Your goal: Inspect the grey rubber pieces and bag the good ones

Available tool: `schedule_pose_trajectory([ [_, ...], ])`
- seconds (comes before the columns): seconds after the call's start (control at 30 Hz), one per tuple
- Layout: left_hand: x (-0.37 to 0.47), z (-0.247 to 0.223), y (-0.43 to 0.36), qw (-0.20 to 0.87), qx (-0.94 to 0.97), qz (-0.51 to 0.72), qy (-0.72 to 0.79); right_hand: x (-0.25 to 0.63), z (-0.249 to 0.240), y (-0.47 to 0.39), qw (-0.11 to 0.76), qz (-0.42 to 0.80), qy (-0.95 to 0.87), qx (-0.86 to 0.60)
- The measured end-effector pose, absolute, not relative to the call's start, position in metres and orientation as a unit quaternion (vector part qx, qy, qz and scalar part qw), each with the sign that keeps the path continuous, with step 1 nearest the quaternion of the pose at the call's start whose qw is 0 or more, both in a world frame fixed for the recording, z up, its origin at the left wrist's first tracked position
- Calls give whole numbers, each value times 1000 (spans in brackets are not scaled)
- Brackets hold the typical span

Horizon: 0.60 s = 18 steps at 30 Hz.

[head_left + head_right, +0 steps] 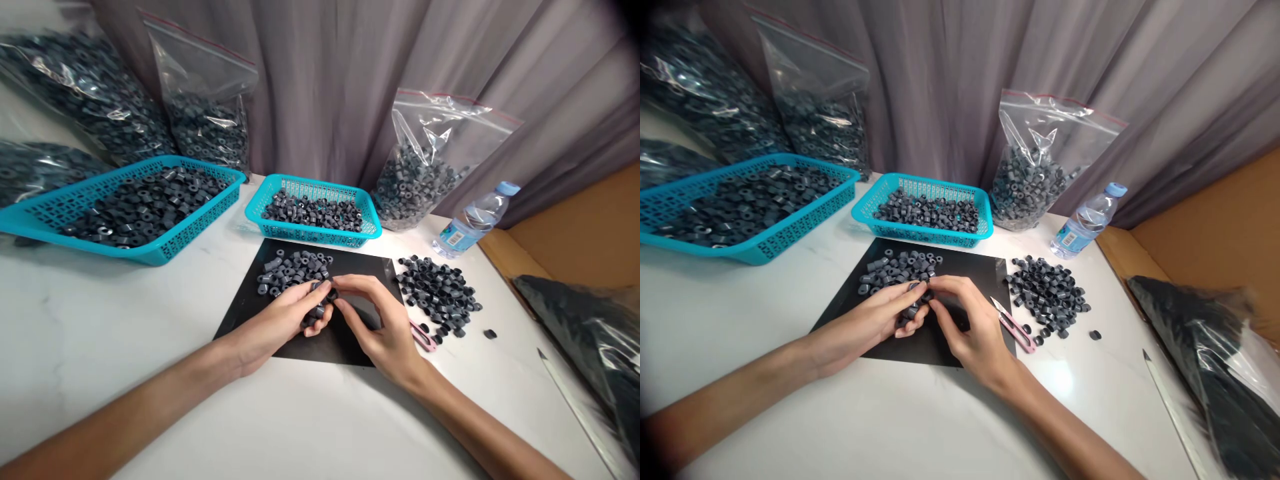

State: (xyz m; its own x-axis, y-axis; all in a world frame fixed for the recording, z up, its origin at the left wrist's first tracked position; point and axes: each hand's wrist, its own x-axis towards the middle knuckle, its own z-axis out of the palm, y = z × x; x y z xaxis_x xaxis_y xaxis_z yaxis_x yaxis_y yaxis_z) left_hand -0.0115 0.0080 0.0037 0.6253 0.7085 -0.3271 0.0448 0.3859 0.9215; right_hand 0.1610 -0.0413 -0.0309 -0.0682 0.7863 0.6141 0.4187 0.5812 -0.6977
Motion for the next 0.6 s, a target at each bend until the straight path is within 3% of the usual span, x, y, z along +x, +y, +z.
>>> schedule_pose_trajectory([
  [0.6,-12,1,9,748,504,223,371,162,-27,-35,499,168,-685,-504],
])
